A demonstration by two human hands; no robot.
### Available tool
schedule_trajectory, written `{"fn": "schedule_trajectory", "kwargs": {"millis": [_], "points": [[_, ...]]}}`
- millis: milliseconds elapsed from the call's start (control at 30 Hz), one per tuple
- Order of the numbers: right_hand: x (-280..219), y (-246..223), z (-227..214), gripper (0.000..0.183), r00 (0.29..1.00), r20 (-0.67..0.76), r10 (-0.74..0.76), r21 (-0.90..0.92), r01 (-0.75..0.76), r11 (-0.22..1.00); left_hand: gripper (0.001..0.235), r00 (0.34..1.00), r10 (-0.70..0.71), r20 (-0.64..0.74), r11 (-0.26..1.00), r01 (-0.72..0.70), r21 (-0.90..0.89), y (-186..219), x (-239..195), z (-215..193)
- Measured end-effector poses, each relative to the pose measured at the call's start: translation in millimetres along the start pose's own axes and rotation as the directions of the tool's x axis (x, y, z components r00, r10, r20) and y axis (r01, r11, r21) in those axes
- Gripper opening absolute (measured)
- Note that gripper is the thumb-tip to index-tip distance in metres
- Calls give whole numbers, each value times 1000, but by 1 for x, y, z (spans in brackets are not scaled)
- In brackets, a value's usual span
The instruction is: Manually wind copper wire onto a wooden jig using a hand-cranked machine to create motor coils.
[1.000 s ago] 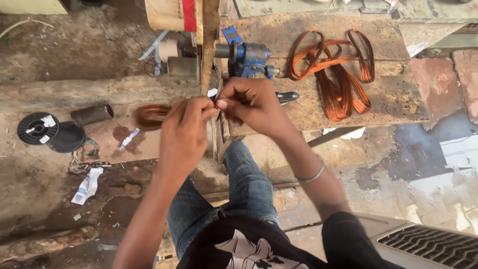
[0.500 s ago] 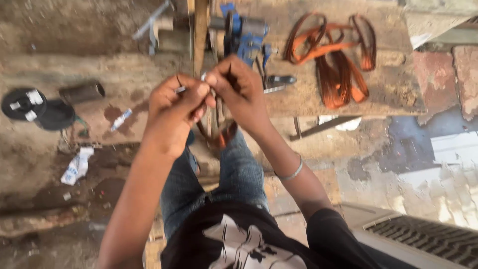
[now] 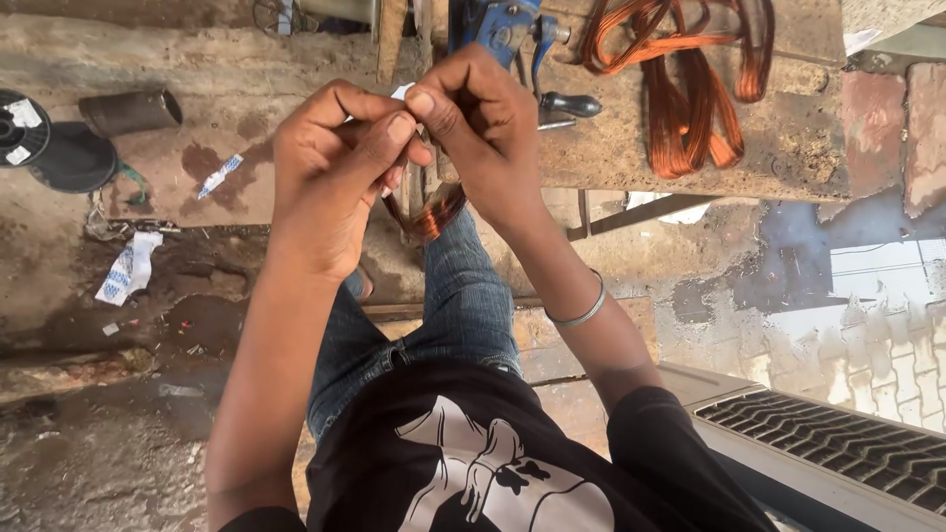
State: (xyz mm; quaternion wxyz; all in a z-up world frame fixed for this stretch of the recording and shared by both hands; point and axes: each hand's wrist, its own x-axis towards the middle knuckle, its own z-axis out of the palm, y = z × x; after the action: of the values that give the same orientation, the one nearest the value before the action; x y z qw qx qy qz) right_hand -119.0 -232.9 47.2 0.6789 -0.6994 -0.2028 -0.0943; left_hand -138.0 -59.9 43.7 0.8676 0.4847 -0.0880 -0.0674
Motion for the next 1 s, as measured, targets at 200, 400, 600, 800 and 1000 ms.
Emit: {"fn": "schedule_trajectory", "kwargs": {"millis": [200,400,600,800,1000], "points": [[0,-7,-4,16,896,154,416,433,-440,787,5,927,329,180,786,-375,491,10,-8,-2],[-6,-19,9,13,944,48,-325,-547,297,783,43,844,484,234,459,-472,753,32,-9,9],[27,-38,4,20,600,374,-707,-680,696,231,18,999,3,43,978,-12,207,43,8,-18],[15,43,8,16,954,122,273,535,-295,791,15,894,400,203,616,-427,662,54,14,1],[41,-42,43,13,740,156,-654,-760,512,399,11,993,117,-29,943,-102,318,27,29,-29]]}}
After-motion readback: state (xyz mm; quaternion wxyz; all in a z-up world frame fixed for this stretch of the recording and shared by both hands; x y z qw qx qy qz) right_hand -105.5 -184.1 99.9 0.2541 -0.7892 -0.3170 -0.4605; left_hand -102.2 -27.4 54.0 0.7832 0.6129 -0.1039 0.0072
